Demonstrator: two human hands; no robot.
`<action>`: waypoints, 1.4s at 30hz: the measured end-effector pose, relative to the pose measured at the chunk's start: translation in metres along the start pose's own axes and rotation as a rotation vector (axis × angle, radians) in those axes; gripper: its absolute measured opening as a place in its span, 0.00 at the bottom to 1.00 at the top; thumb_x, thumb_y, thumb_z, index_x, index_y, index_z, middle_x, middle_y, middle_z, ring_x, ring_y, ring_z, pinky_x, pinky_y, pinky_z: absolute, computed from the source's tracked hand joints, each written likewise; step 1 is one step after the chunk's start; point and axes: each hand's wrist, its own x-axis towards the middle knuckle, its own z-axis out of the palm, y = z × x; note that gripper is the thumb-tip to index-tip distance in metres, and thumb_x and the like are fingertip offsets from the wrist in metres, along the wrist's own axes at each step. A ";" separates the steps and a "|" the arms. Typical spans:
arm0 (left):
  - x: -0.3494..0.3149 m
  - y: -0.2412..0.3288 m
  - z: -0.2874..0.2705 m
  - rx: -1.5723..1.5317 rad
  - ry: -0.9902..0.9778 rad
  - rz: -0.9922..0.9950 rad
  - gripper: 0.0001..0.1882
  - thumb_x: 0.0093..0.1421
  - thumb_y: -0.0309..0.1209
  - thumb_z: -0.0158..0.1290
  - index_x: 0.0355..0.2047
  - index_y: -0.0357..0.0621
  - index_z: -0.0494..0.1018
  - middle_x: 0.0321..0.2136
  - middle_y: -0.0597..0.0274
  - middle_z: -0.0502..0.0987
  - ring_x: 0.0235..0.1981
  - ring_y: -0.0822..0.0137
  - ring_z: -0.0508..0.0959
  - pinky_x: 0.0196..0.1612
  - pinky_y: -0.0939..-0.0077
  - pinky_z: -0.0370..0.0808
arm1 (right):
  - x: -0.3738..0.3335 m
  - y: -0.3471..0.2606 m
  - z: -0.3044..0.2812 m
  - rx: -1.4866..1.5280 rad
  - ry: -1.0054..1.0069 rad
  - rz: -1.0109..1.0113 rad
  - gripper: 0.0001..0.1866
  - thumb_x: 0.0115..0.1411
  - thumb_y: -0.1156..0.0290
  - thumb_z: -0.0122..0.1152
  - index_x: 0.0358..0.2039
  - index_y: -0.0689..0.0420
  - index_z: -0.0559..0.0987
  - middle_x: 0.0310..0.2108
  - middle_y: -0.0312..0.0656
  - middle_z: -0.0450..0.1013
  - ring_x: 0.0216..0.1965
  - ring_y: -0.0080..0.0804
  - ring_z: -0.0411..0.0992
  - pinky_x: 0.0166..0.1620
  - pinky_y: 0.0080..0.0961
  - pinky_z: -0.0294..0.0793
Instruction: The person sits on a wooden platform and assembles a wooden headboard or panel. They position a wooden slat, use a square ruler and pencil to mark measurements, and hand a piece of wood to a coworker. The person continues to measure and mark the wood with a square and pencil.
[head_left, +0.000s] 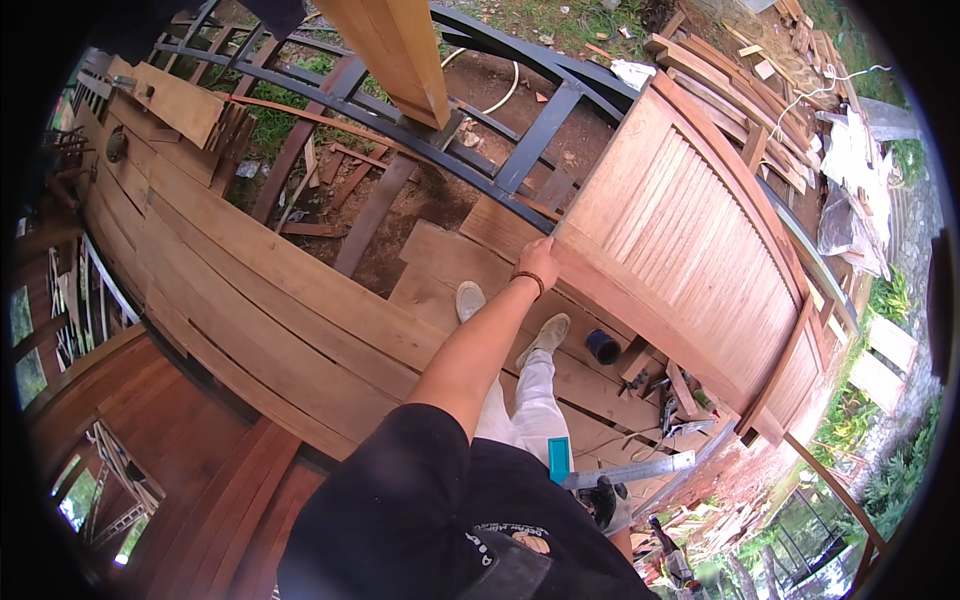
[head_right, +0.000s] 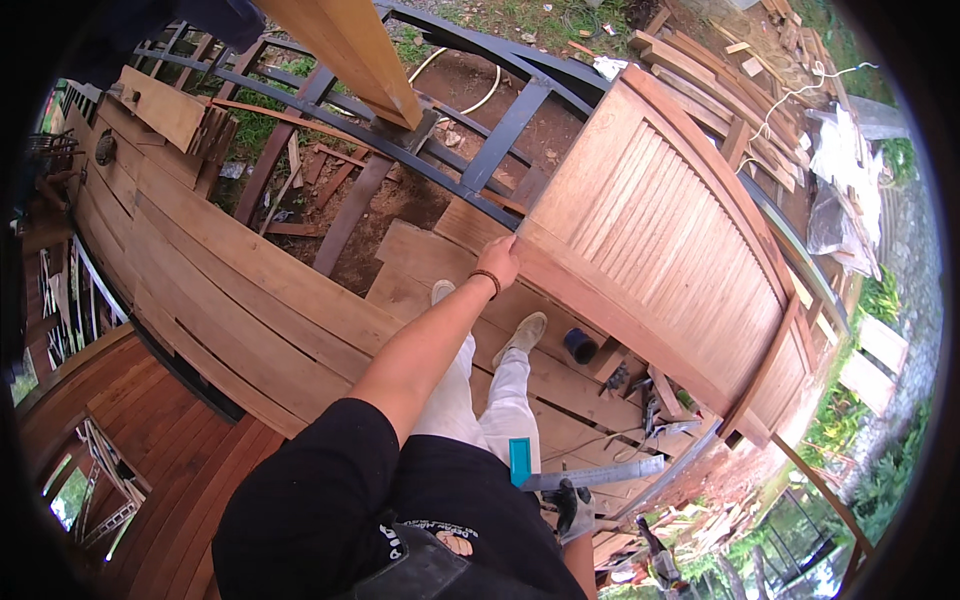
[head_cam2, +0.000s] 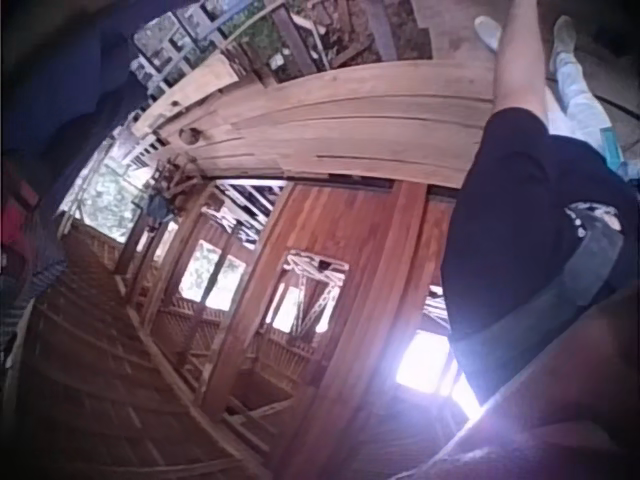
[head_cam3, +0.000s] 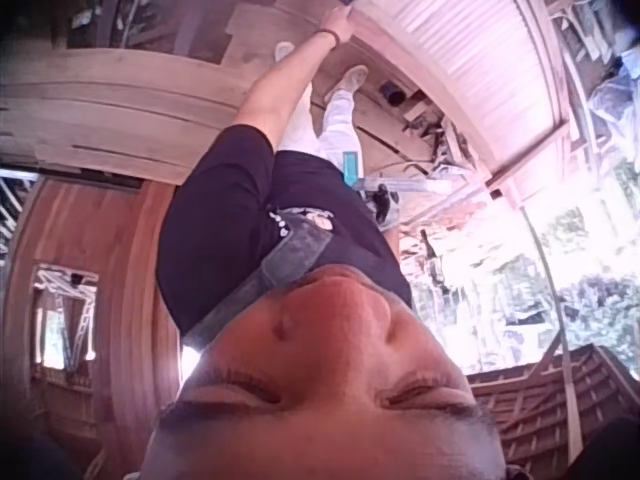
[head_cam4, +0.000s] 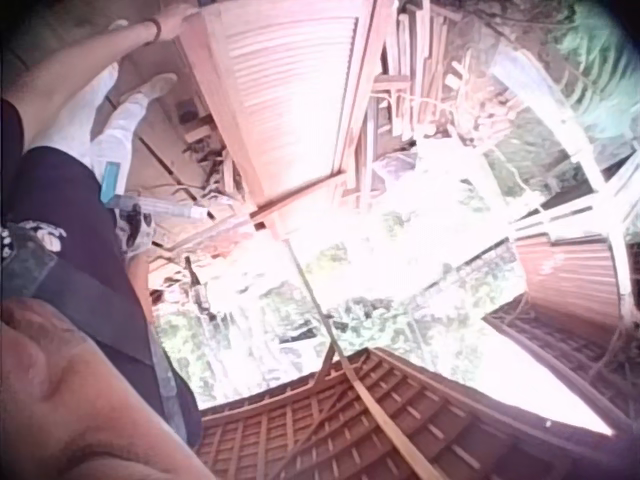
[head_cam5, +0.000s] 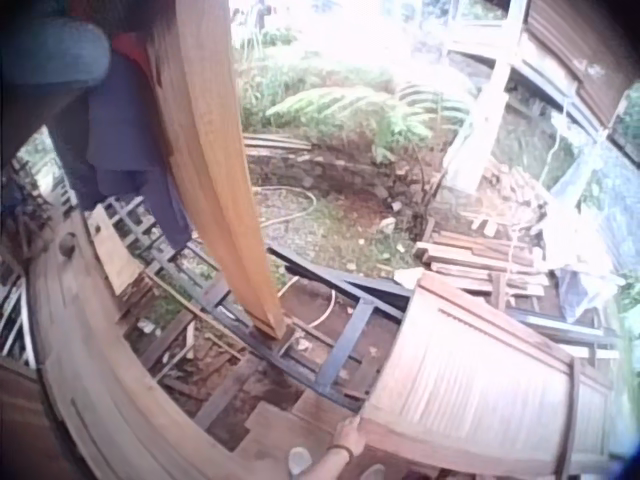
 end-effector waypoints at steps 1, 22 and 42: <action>0.001 -0.005 -0.002 -0.044 0.008 0.005 0.27 0.59 0.31 0.48 0.59 0.36 0.66 0.58 0.46 0.69 0.59 0.51 0.68 0.63 0.64 0.63 | 0.003 0.001 0.004 0.023 0.007 0.010 0.15 0.63 0.63 0.59 0.38 0.64 0.76 0.30 0.45 0.78 0.31 0.35 0.78 0.37 0.28 0.79; -0.231 -0.045 -0.009 -0.932 -0.788 -0.610 0.24 0.67 0.48 0.47 0.54 0.43 0.68 0.44 0.61 0.77 0.43 0.65 0.79 0.48 0.65 0.76 | 0.060 -0.096 0.064 -0.301 -0.333 -0.328 0.13 0.63 0.65 0.59 0.37 0.64 0.79 0.31 0.42 0.79 0.32 0.28 0.77 0.37 0.24 0.76; -0.248 0.007 -0.028 -0.960 -0.464 -0.408 0.10 0.63 0.28 0.56 0.43 0.41 0.71 0.35 0.62 0.75 0.35 0.70 0.79 0.37 0.76 0.82 | 0.081 -0.090 0.106 -0.057 -0.586 -0.323 0.16 0.67 0.65 0.51 0.46 0.65 0.74 0.36 0.47 0.77 0.37 0.33 0.78 0.40 0.29 0.80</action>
